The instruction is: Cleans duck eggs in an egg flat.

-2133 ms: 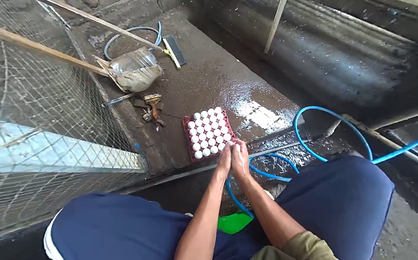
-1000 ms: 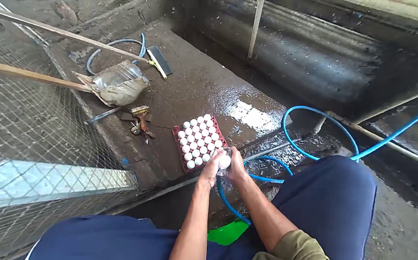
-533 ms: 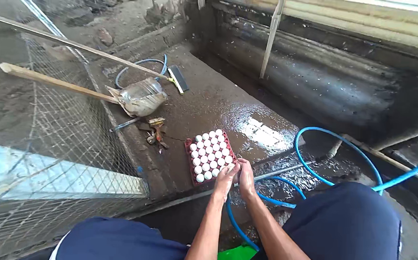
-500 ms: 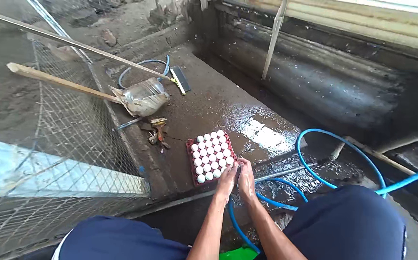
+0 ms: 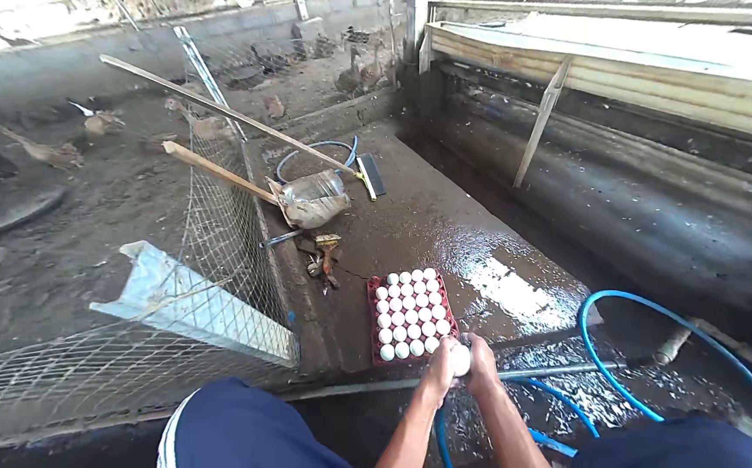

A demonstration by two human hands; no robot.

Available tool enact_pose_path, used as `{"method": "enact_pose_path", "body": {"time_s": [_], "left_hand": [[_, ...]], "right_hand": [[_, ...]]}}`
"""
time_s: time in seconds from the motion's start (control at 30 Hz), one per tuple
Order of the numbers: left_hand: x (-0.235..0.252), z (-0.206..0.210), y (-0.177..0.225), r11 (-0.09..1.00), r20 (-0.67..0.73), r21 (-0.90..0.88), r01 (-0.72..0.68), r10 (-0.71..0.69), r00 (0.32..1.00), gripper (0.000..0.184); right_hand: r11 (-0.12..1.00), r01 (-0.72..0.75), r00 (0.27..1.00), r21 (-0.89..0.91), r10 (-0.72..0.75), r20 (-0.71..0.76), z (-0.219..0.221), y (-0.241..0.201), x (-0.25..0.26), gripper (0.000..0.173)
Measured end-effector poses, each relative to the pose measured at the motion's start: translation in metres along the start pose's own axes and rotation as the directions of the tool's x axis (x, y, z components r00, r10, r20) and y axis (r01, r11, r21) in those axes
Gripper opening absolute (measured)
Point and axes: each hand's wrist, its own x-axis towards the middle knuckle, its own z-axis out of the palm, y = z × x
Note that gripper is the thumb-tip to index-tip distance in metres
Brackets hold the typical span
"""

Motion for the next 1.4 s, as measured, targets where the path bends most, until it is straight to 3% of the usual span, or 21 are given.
{"method": "enact_pose_path", "body": {"time_s": [0.03, 0.1, 0.2, 0.27, 0.37, 0.47, 0.53, 0.63, 0.7, 0.77, 0.83, 0.9, 1.0, 1.1, 1.17, 1.27, 1.4], "left_hand": [[0.000, 0.000, 0.000, 1.000, 0.036, -0.019, 0.013, -0.012, 0.999, 0.042], [0.003, -0.001, 0.002, 1.000, 0.065, -0.007, -0.001, 0.001, 0.998, 0.037], [0.008, -0.001, -0.002, 0.998, 0.028, -0.032, -0.061, 0.062, 0.998, 0.050], [0.008, 0.001, -0.004, 0.996, 0.026, -0.013, -0.087, 0.088, 0.996, 0.057], [0.012, 0.001, -0.009, 0.994, 0.004, 0.078, -0.080, 0.080, 0.997, 0.052], [0.021, 0.002, -0.018, 0.973, -0.032, 0.182, -0.139, 0.148, 0.989, 0.047], [0.024, 0.003, -0.021, 0.964, -0.020, 0.224, -0.146, 0.154, 0.988, 0.045], [0.035, -0.003, -0.018, 0.954, -0.001, 0.262, -0.148, 0.154, 0.988, 0.045], [0.037, -0.007, -0.018, 0.946, 0.013, 0.297, -0.130, 0.133, 0.991, 0.047], [0.035, -0.011, -0.018, 0.955, 0.019, 0.278, -0.098, 0.096, 0.995, 0.046], [0.040, -0.014, -0.021, 0.986, -0.016, 0.144, -0.089, 0.092, 0.996, 0.043], [0.052, -0.020, -0.029, 0.995, -0.026, -0.057, -0.079, 0.078, 0.997, 0.041], [0.073, -0.034, -0.039, 0.956, -0.117, -0.291, -0.022, -0.012, 0.993, 0.047], [0.088, -0.052, -0.040, 0.941, -0.183, -0.339, 0.004, -0.070, 0.981, 0.049], [0.102, -0.066, -0.035, 0.937, -0.209, -0.348, -0.015, -0.062, 0.976, 0.045], [0.130, -0.097, -0.029, 0.937, -0.218, -0.346, -0.044, -0.035, 0.975, 0.040], [0.173, -0.141, -0.024, 0.974, -0.294, -0.222, -0.050, -0.018, 0.956, 0.037]], "right_hand": [[0.993, -0.073, 0.997, 0.094, 0.074, -0.007, -0.002, -0.002, 0.000, 0.032], [0.987, -0.019, 1.000, 0.159, 0.021, -0.015, -0.001, -0.004, -0.009, 0.035], [0.942, 0.287, 0.957, -0.174, -0.290, 0.008, -0.001, 0.001, -0.024, 0.042], [0.859, 0.390, 0.914, -0.333, -0.406, 0.022, 0.000, 0.004, -0.023, 0.039], [0.940, 0.221, 0.974, -0.261, -0.227, 0.007, 0.000, 0.012, -0.007, 0.034], [0.991, -0.088, 0.996, 0.105, 0.086, 0.024, -0.002, 0.008, 0.006, 0.032], [0.957, -0.173, 0.985, 0.233, 0.168, 0.041, -0.004, 0.005, 0.003, 0.032], [0.992, 0.091, 0.996, -0.086, -0.089, 0.033, -0.001, 0.010, -0.001, 0.038], [0.960, 0.152, 0.988, -0.237, -0.146, 0.044, -0.001, 0.014, 0.004, 0.041], [0.986, -0.013, 0.997, -0.168, 0.025, 0.073, -0.006, 0.017, 0.019, 0.038], [0.982, -0.166, 0.978, -0.092, 0.176, 0.116, -0.015, 0.029, 0.033, 0.033], [0.949, -0.216, 0.955, -0.230, 0.254, 0.151, -0.025, 0.043, 0.034, 0.033], [0.893, -0.171, 0.863, -0.416, 0.339, 0.374, -0.028, 0.058, 0.023, 0.030], [0.927, -0.084, 0.778, -0.365, 0.290, 0.558, -0.020, 0.076, 0.025, 0.030], [0.939, 0.016, 0.796, -0.345, 0.197, 0.572, -0.014, 0.086, 0.028, 0.029], [0.860, 0.206, 0.837, -0.466, 0.093, 0.540, -0.009, 0.095, 0.033, 0.036], [0.815, 0.283, 0.868, -0.506, 0.007, 0.496, -0.003, 0.103, 0.030, 0.037]]}}
